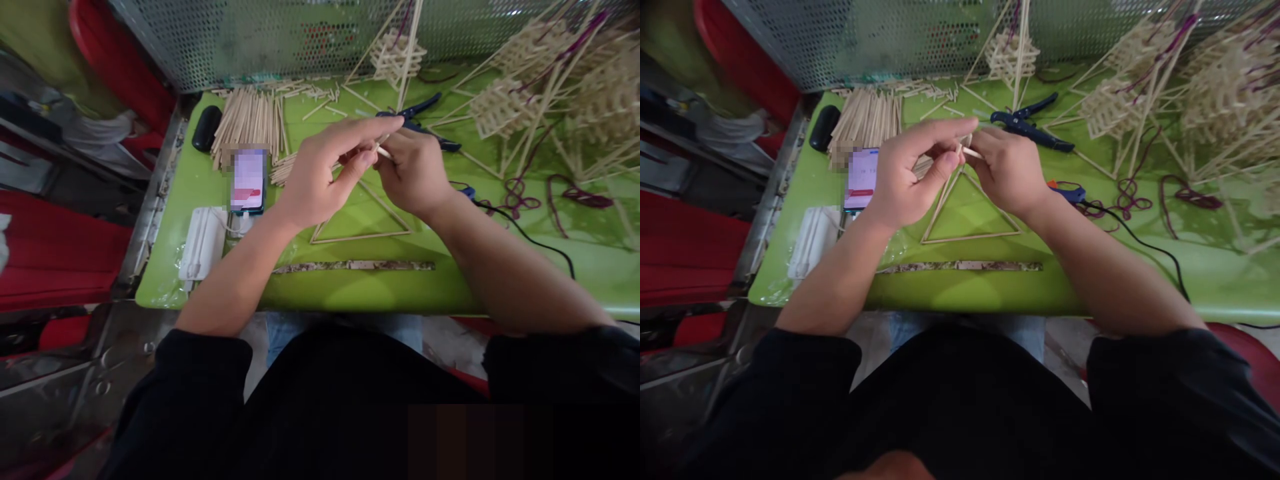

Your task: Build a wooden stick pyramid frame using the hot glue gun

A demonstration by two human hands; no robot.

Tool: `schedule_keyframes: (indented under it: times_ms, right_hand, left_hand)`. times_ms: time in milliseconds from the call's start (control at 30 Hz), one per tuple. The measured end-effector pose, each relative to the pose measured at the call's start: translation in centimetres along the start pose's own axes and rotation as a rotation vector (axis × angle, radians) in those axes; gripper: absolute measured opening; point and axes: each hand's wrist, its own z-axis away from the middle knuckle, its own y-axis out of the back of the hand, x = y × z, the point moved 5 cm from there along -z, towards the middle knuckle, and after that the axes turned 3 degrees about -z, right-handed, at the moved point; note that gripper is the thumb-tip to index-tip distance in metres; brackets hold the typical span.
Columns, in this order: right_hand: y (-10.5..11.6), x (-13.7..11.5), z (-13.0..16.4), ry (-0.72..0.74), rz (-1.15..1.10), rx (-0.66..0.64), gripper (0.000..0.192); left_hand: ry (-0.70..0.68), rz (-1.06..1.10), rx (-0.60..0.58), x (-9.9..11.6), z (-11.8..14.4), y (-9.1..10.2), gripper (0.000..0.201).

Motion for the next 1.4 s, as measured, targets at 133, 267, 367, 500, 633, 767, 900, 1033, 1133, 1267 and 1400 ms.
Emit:
schedule_keyframes:
  times_ms: [133, 267, 367, 500, 633, 767, 900, 1033, 1133, 1267, 1400]
  right_hand:
    - [-0.2, 0.1, -0.2, -0.039, -0.066, -0.046, 0.050]
    - [-0.4, 0.5, -0.6, -0.008, -0.041, -0.035, 0.057]
    - [-0.5, 0.4, -0.7, 0.025, 0.002, -0.038, 0.058]
    - [-0.2, -0.2, -0.7, 0.022, -0.004, -0.033, 0.059]
    - [-0.2, -0.4, -0.7, -0.002, 0.011, -0.054, 0.049]
    - [-0.5, -0.5, -0.6, 0.018, 0.066, -0.048, 0.051]
    - [-0.2, -0.3, -0.4, -0.002, 0.049, -0.023, 0.056]
    - [1.2, 0.0, 0.3, -0.006, -0.088, -0.035, 0.071]
    - [2.4, 0.1, 0.9, -0.076, -0.307, 0.062, 0.060]
    - [2.8, -0.8, 1.4, -0.168, -0.477, 0.133, 0.052]
    - [3.2, -2.5, 1.6, -0.138, -0.524, 0.136, 0.043]
  left_hand:
    - [-0.015, -0.001, 0.004, -0.7, -0.1, 0.1, 0.048]
    - [0.052, -0.051, -0.046, -1.0, -0.1, 0.3, 0.050]
    - [0.027, -0.102, -0.043, -0.7, 0.0, 0.6, 0.049]
    - [-0.018, -0.136, -0.041, -0.7, 0.3, 0.6, 0.047]
    - [-0.010, -0.153, -0.013, -0.6, 0.4, 0.6, 0.044]
    - [-0.024, -0.148, 0.006, -0.5, 0.5, 0.7, 0.043]
    - [-0.021, -0.126, 0.007, -0.4, 0.6, 0.9, 0.041]
    - [-0.005, -0.136, 0.018, -0.3, 0.8, 1.0, 0.040]
    - [-0.022, -0.139, 0.012, -0.2, 0.8, 0.9, 0.040]
    - [-0.047, -0.182, 0.035, 0.0, 0.9, 0.9, 0.040]
    - [-0.070, -0.222, 0.048, 0.1, 1.0, 0.9, 0.042]
